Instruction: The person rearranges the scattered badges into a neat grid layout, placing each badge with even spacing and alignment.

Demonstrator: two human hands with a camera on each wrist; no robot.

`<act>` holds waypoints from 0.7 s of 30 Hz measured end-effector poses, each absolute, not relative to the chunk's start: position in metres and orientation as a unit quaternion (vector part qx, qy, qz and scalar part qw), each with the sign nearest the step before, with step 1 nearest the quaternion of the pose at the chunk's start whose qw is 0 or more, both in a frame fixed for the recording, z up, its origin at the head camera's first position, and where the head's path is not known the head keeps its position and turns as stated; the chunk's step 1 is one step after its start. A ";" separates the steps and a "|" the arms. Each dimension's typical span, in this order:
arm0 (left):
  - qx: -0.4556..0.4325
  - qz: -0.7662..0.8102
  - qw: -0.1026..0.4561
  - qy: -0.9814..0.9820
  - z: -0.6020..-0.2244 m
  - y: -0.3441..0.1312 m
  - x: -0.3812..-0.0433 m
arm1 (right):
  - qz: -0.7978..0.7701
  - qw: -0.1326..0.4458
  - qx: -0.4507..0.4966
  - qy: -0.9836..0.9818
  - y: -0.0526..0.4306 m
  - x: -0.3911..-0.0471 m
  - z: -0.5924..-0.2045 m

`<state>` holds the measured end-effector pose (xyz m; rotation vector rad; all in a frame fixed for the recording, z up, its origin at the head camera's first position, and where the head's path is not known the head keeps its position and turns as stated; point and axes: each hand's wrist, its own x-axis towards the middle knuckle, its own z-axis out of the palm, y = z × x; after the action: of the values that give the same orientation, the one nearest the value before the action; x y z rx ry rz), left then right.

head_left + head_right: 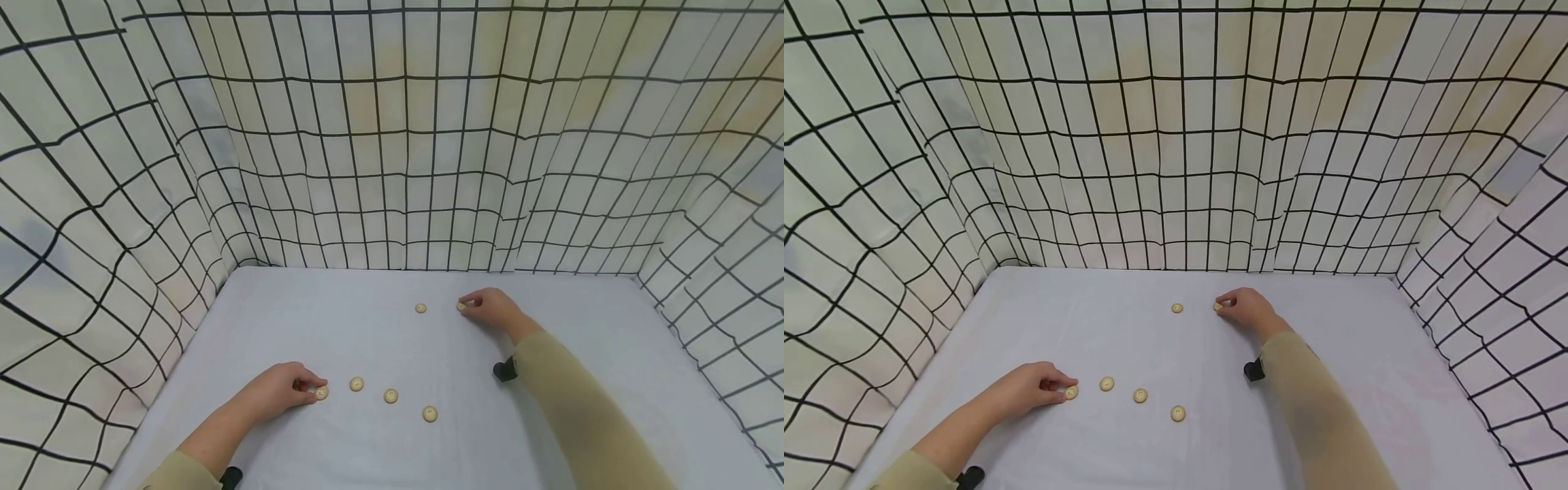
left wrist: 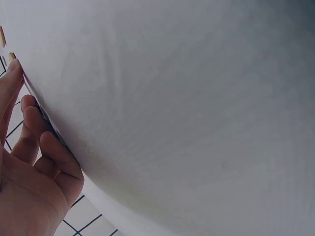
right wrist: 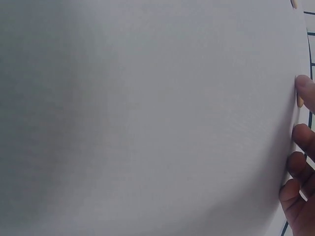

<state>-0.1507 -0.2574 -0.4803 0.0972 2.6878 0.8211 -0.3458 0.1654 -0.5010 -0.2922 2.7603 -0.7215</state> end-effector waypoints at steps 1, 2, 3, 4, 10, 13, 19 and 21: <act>0.034 0.288 0.164 0.943 -0.480 -0.257 -0.151 | -0.250 0.137 -0.102 0.953 0.166 -0.346 -0.501; 0.033 0.289 0.165 0.943 -0.480 -0.257 -0.151 | -0.250 0.138 -0.103 0.953 0.166 -0.346 -0.501; 0.032 0.288 0.165 0.943 -0.480 -0.257 -0.151 | -0.250 0.138 -0.103 0.953 0.167 -0.346 -0.501; 0.032 0.288 0.165 0.943 -0.480 -0.257 -0.150 | -0.251 0.139 -0.103 0.952 0.167 -0.345 -0.500; 0.032 0.288 0.165 0.943 -0.480 -0.256 -0.149 | -0.257 0.140 -0.107 0.950 0.168 -0.341 -0.497; 0.032 0.290 0.167 0.942 -0.480 -0.256 -0.149 | -0.266 0.139 -0.109 0.948 0.168 -0.339 -0.494; 0.034 0.291 0.165 0.942 -0.479 -0.256 -0.149 | -0.285 0.143 -0.123 0.940 0.166 -0.333 -0.488; 0.033 0.293 0.166 0.941 -0.479 -0.256 -0.149 | -0.287 0.146 -0.132 0.937 0.165 -0.328 -0.486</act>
<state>-0.1490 -0.2563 -0.4791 0.0943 2.6793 0.8356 -0.3285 0.1654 -0.4856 -0.3794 2.6996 -0.8273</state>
